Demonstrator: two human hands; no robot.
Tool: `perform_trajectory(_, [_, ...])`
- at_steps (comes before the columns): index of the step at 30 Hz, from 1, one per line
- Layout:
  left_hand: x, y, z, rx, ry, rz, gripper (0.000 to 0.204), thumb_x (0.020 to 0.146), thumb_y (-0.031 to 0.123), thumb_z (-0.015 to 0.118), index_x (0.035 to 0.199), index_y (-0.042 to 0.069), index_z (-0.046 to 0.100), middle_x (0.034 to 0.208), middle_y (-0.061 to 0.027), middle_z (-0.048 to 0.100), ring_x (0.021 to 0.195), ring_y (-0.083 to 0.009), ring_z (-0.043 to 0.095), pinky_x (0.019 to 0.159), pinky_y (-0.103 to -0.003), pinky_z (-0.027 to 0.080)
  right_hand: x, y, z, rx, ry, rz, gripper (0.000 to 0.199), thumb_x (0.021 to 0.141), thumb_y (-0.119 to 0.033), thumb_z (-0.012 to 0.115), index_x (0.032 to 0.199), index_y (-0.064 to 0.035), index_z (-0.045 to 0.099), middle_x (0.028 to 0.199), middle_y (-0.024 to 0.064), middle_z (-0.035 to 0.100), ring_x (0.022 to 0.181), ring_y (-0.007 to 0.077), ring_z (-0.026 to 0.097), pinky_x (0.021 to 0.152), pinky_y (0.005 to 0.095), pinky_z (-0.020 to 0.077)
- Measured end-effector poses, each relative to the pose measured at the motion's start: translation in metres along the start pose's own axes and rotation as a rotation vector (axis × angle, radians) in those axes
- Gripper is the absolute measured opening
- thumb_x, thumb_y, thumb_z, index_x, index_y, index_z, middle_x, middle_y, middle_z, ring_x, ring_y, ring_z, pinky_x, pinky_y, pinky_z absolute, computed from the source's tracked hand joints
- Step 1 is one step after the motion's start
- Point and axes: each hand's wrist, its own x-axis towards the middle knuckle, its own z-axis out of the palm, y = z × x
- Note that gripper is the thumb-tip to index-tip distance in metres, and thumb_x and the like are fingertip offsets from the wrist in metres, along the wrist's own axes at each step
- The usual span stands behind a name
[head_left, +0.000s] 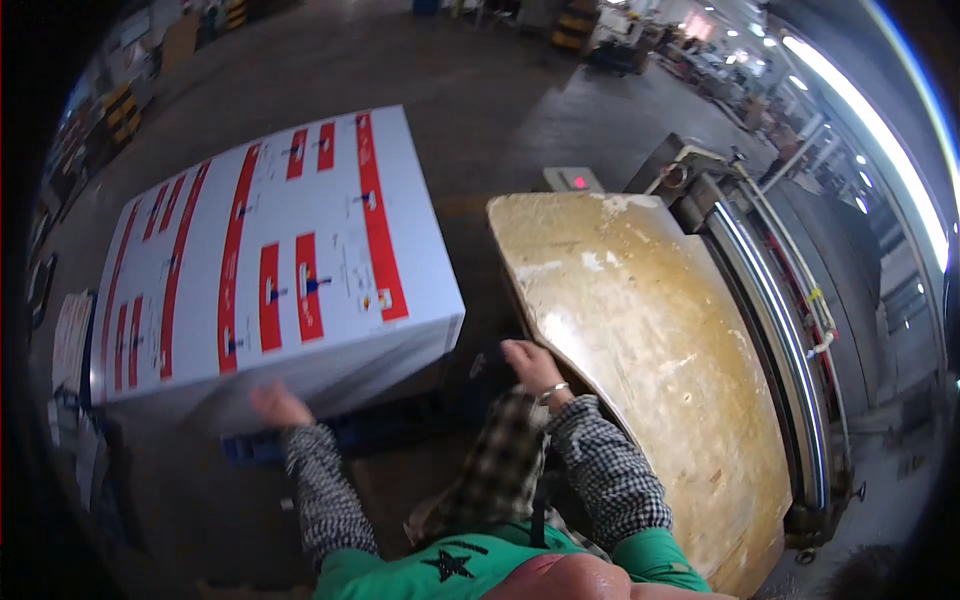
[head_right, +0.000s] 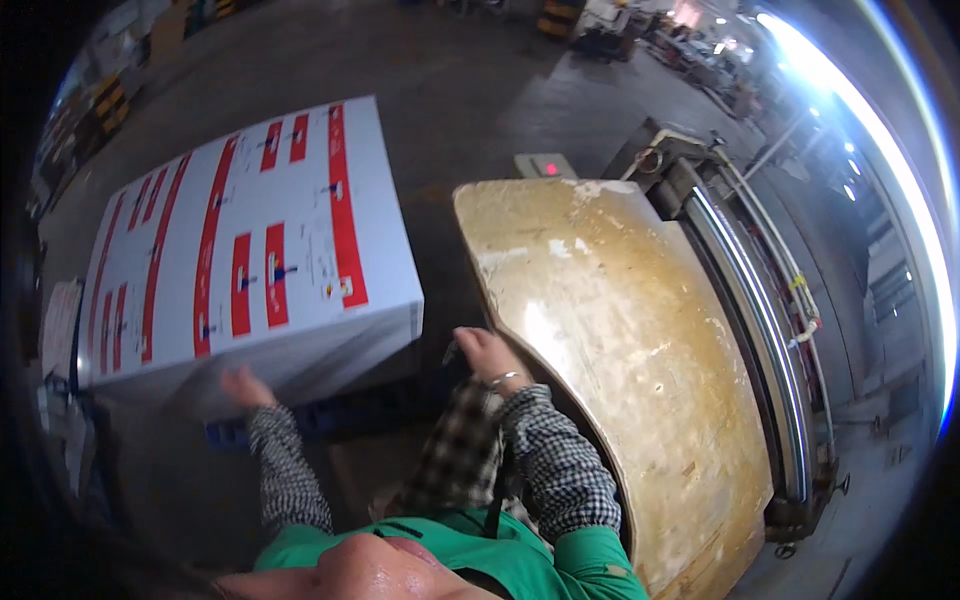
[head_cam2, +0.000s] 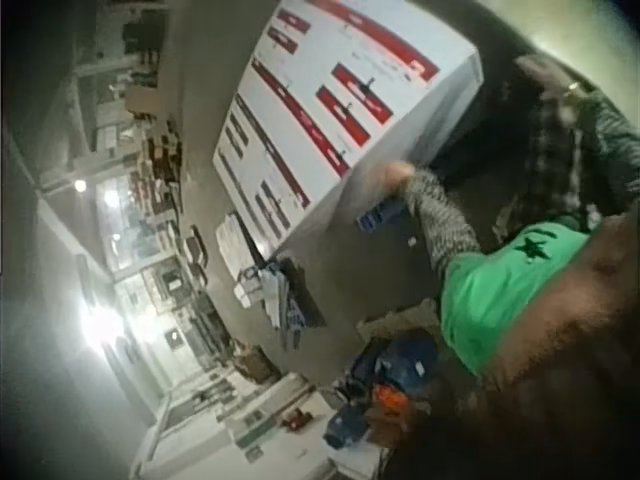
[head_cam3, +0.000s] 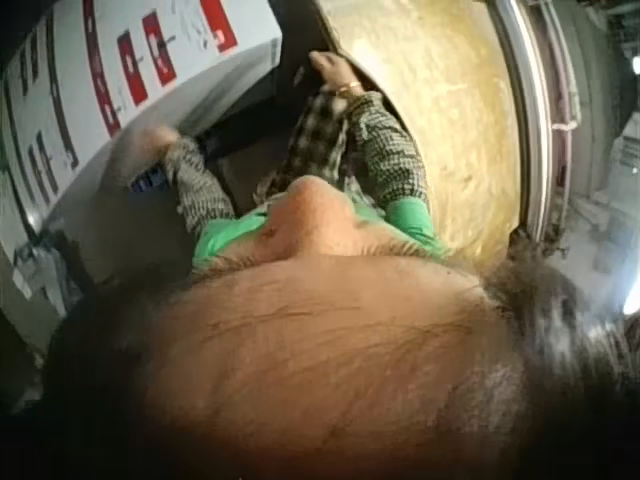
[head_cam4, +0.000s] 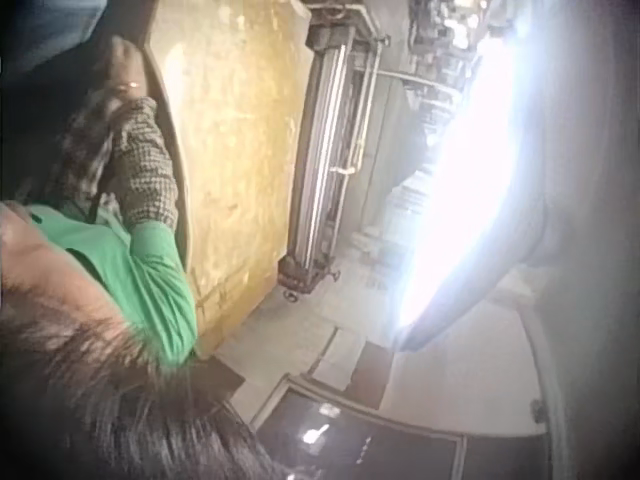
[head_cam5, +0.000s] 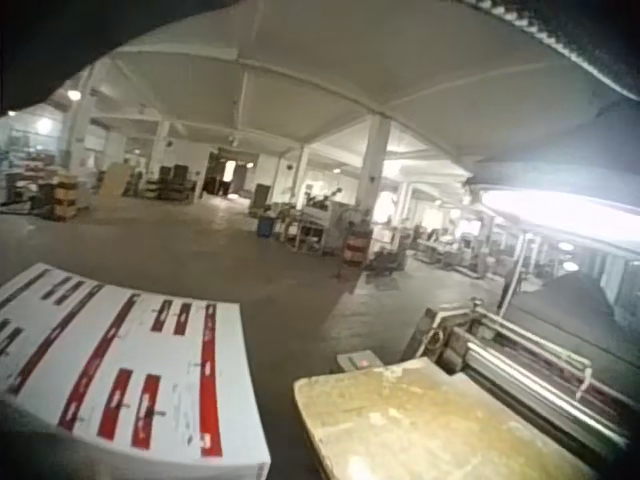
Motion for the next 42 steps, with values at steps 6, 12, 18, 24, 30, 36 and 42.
perform_trajectory(6, [0.12,-0.016,-0.008,0.252,0.261,-0.544,0.09,0.08,0.062,0.047,0.126,-0.014,0.034,0.127,-0.0288,0.043,0.115,-0.0392,0.046,0.098,-0.044,0.037,0.063,-0.034,0.075,0.074,0.003,0.193,0.09,0.075,-0.055,0.063,0.126,0.014,0.037,0.123,0.0257,0.049,0.116,0.0303,0.047,0.097,0.0335,0.0369])
perform_trajectory(12, [0.108,0.032,0.018,-0.279,0.235,-0.591,0.085,0.082,0.063,0.044,0.124,-0.011,0.038,0.116,-0.0264,0.052,0.108,-0.0375,0.052,0.09,-0.044,0.044,0.097,-0.033,0.112,0.338,0.03,0.154,0.086,0.071,-0.057,0.067,0.121,0.0086,0.043,0.115,0.0161,0.056,0.107,0.0231,0.052,0.094,0.0318,0.0393])
perform_trajectory(18, [0.1,0.058,0.013,-0.283,0.246,-0.573,0.078,0.084,0.06,0.042,0.122,-0.008,0.04,0.116,-0.0248,0.053,0.104,-0.0352,0.055,0.084,-0.044,0.048,0.092,-0.061,0.104,0.017,0.193,0.163,0.08,0.068,-0.056,0.066,0.115,0.0073,0.053,0.122,0.0243,0.05,0.118,0.0349,0.043,0.099,0.0367,0.0346])
perform_trajectory(24, [0.101,0.061,0.013,-0.366,0.277,-0.536,0.075,0.086,0.058,0.041,0.12,-0.008,0.043,0.113,-0.0252,0.055,0.1,-0.0336,0.057,0.081,-0.041,0.052,0.079,-0.126,0.098,-0.49,0.442,-0.02,0.071,0.069,-0.044,0.067,0.116,0.0072,0.054,0.14,0.025,0.029,0.132,0.0401,0.019,0.108,0.0437,0.0182])
perform_trajectory(30, [0.104,0.062,0.009,-0.165,0.242,-0.577,0.078,0.085,0.061,0.038,0.119,-0.009,0.044,0.113,-0.0247,0.055,0.103,-0.0332,0.056,0.084,-0.042,0.05,0.079,-0.134,0.096,-0.471,0.422,-0.001,0.068,0.071,-0.04,0.066,0.118,0.0065,0.052,0.138,0.0245,0.032,0.133,0.0388,0.017,0.108,0.0491,0.0142])
perform_trajectory(36, [0.101,0.07,0.009,-0.194,0.267,-0.581,0.082,0.082,0.063,0.041,0.112,-0.012,0.052,0.109,-0.0246,0.058,0.1,-0.0335,0.058,0.085,-0.042,0.049,0.079,-0.123,0.101,-0.463,0.534,-0.074,0.059,0.07,-0.036,0.065,0.109,0.0075,0.057,0.13,0.0243,0.042,0.13,0.0393,0.022,0.107,0.0483,0.0144])
perform_trajectory(42, [0.098,0.086,0.011,-0.22,0.32,-0.495,0.078,0.083,0.06,0.045,0.112,-0.012,0.052,0.109,-0.0233,0.058,0.097,-0.0336,0.059,0.083,-0.04,0.05,0.083,-0.128,0.092,0.289,0.349,0.037,0.037,0.073,-0.029,0.068,0.089,0.0046,0.062,0.099,0.0162,0.06,0.088,0.0244,0.058,0.08,0.0383,0.0464])
